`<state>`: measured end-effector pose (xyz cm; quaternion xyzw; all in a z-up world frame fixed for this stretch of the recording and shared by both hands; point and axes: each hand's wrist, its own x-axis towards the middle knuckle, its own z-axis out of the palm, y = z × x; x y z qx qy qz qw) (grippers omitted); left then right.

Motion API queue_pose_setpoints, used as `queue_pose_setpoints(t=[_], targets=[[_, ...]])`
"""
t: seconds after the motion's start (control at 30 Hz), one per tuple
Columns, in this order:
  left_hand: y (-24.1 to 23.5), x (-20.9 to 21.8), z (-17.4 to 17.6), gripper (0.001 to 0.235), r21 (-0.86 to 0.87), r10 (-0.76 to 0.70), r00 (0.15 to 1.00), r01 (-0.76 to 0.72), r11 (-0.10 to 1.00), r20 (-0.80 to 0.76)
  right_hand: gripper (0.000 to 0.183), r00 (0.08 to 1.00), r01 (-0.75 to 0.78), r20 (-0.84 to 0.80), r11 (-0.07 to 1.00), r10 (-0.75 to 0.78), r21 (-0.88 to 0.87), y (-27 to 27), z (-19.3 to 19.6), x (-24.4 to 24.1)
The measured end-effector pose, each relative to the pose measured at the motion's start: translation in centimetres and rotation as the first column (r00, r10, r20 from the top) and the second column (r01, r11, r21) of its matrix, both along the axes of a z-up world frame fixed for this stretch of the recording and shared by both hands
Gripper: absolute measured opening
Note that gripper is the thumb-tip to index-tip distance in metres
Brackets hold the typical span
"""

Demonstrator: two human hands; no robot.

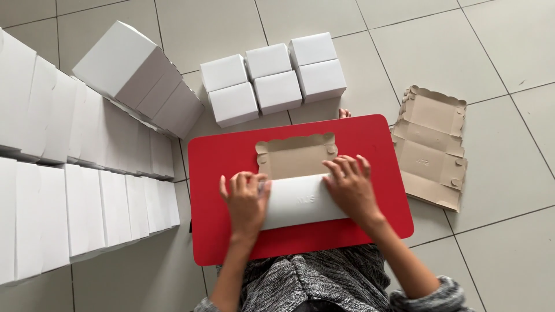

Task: The person assembles small white cardboard boxes by folding flat pieces and inserting them into a red lap desk workspace. The person repeatedly folds the flaps, forms the box shape, and places the finished boxes into a stack on the floor.

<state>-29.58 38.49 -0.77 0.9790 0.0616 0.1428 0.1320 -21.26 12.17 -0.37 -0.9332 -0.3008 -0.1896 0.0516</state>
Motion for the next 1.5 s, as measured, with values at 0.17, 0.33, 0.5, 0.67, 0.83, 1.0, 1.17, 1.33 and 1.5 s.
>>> queue_pose_setpoints(t=[0.17,0.33,0.5,0.67,0.83,1.0,1.17,1.33,1.5], targets=[[-6.3,0.9,-1.7,0.059,-0.008,-0.031,0.999,0.031,0.999,0.037,0.053,0.995,-0.038,-0.098,0.999,0.036,-0.018,4.5,-3.5,-3.5],[-5.1,1.6,-4.0,0.070,-0.016,-0.008,0.993,0.006,1.000,-0.117,0.057,0.918,-0.069,-0.387,0.996,0.087,0.060,3.8,-1.5,-4.9],[-5.0,2.0,-2.6,0.071,0.070,0.111,0.989,-0.104,0.992,-0.097,0.059,0.949,-0.004,-0.314,1.000,0.003,-0.004,3.0,-1.8,-5.0],[-6.0,2.5,-2.7,0.076,0.118,0.054,0.998,-0.051,0.992,-0.028,0.056,0.937,-0.100,-0.332,0.994,0.110,0.048,4.1,-2.8,-5.4],[-4.0,2.3,-1.8,0.077,0.049,0.070,0.996,-0.068,0.997,-0.047,0.061,0.958,0.088,-0.271,0.996,-0.092,-0.028,0.2,-1.4,-4.1],[-6.7,3.0,-1.9,0.080,0.129,0.042,0.999,-0.040,0.991,-0.015,0.060,0.968,-0.018,-0.250,1.000,0.023,0.023,3.8,-1.7,-4.8],[-4.5,3.4,-2.6,0.086,0.097,0.021,1.000,-0.021,0.995,0.005,0.058,0.963,-0.080,-0.252,0.993,0.100,0.088,2.5,-1.3,-3.9],[-2.8,3.1,-2.1,0.079,0.159,0.102,0.994,-0.105,0.982,0.026,0.057,0.976,0.085,-0.204,0.996,-0.077,0.030,0.4,-1.3,-3.2],[-3.5,3.3,-2.5,0.074,0.201,0.108,0.993,-0.117,0.973,0.055,0.066,0.987,0.000,-0.162,1.000,-0.001,-0.004,4.3,-0.6,-0.7]])
